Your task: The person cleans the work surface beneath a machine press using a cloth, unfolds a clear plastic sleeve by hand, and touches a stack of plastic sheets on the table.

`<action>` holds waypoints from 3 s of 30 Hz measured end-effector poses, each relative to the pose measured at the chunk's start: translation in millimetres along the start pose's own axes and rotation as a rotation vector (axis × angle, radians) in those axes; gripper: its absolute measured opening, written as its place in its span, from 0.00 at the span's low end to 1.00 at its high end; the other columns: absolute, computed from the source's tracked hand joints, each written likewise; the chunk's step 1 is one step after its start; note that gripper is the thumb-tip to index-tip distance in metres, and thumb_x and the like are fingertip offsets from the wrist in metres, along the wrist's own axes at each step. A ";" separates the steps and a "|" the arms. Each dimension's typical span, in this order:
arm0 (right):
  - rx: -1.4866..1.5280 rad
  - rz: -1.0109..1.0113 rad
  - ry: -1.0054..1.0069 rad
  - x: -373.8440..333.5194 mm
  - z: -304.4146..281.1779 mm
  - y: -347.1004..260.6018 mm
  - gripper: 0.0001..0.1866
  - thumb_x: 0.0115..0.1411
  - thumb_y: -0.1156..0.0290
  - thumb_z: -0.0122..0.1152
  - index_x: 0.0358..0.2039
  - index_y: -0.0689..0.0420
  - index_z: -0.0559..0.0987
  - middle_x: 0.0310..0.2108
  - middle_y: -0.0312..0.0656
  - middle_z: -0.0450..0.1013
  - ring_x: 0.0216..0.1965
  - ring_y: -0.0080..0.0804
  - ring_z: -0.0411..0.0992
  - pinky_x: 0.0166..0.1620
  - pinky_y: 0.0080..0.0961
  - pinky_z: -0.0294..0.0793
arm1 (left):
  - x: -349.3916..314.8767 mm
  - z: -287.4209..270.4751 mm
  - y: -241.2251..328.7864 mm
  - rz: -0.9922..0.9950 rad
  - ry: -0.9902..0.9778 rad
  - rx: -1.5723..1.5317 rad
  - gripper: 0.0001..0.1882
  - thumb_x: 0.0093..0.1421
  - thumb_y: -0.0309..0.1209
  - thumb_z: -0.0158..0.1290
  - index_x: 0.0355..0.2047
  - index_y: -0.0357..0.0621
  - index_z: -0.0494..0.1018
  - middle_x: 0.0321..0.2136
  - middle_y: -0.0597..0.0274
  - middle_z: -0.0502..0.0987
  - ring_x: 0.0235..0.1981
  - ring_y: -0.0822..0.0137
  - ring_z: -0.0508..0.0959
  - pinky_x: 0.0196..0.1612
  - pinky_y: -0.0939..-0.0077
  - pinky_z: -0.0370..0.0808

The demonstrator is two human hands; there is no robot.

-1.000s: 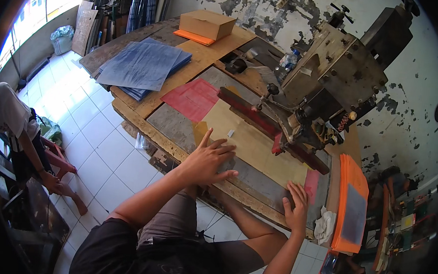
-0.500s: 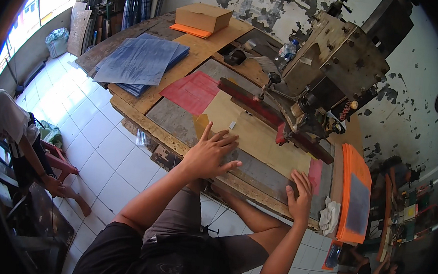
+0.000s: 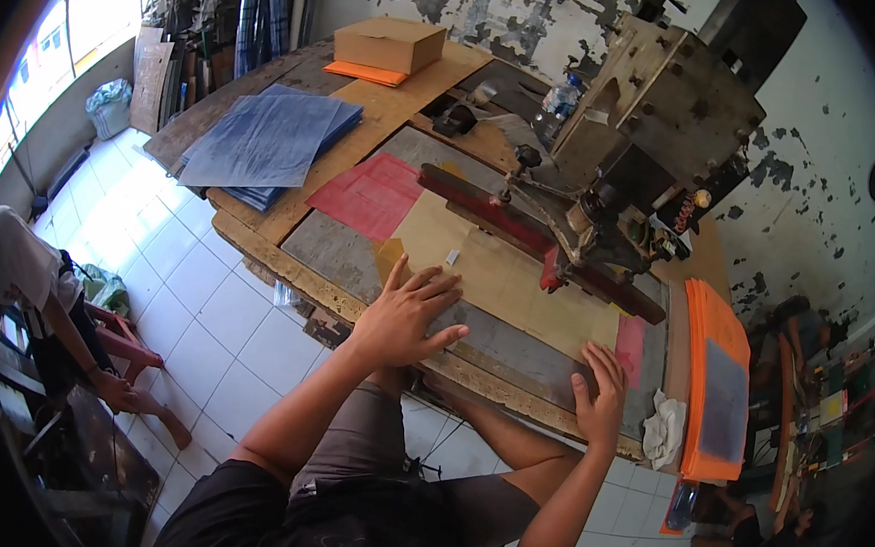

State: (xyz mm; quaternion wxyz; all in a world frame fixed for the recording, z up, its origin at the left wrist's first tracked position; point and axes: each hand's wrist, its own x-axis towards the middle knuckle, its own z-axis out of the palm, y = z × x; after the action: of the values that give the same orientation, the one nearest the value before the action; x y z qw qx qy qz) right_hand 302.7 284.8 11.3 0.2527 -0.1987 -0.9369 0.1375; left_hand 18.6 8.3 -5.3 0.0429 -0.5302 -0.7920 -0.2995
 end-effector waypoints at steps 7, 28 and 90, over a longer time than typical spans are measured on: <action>0.007 -0.007 0.020 2.4 0.2 0.4 0.28 0.71 0.48 0.68 0.61 0.57 0.86 0.68 0.43 0.79 0.74 0.48 0.69 0.76 0.50 0.62 | 0.7 -2.8 2.1 -0.028 0.015 0.023 0.34 0.75 0.58 0.51 0.66 0.44 0.80 0.74 0.59 0.74 0.79 0.52 0.65 0.84 0.37 0.42; 0.006 0.005 0.016 1.5 2.7 5.1 0.27 0.70 0.52 0.71 0.62 0.57 0.85 0.69 0.41 0.78 0.74 0.48 0.69 0.76 0.49 0.63 | 1.6 -0.8 3.6 -0.027 0.025 0.036 0.34 0.76 0.59 0.51 0.64 0.44 0.81 0.73 0.59 0.75 0.77 0.52 0.67 0.84 0.37 0.42; 0.009 0.073 -0.011 2.2 -1.2 4.0 0.28 0.73 0.50 0.67 0.64 0.57 0.84 0.69 0.42 0.78 0.74 0.46 0.69 0.79 0.48 0.59 | 3.5 -2.7 5.3 -0.037 0.012 0.050 0.33 0.74 0.57 0.55 0.67 0.45 0.79 0.74 0.58 0.73 0.78 0.52 0.66 0.84 0.38 0.46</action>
State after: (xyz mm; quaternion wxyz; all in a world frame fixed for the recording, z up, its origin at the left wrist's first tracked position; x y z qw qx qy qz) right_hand 302.8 289.5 11.8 0.2432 -0.2306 -0.9299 0.1518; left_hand 21.0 11.1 0.5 0.0552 -0.5125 -0.8086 -0.2835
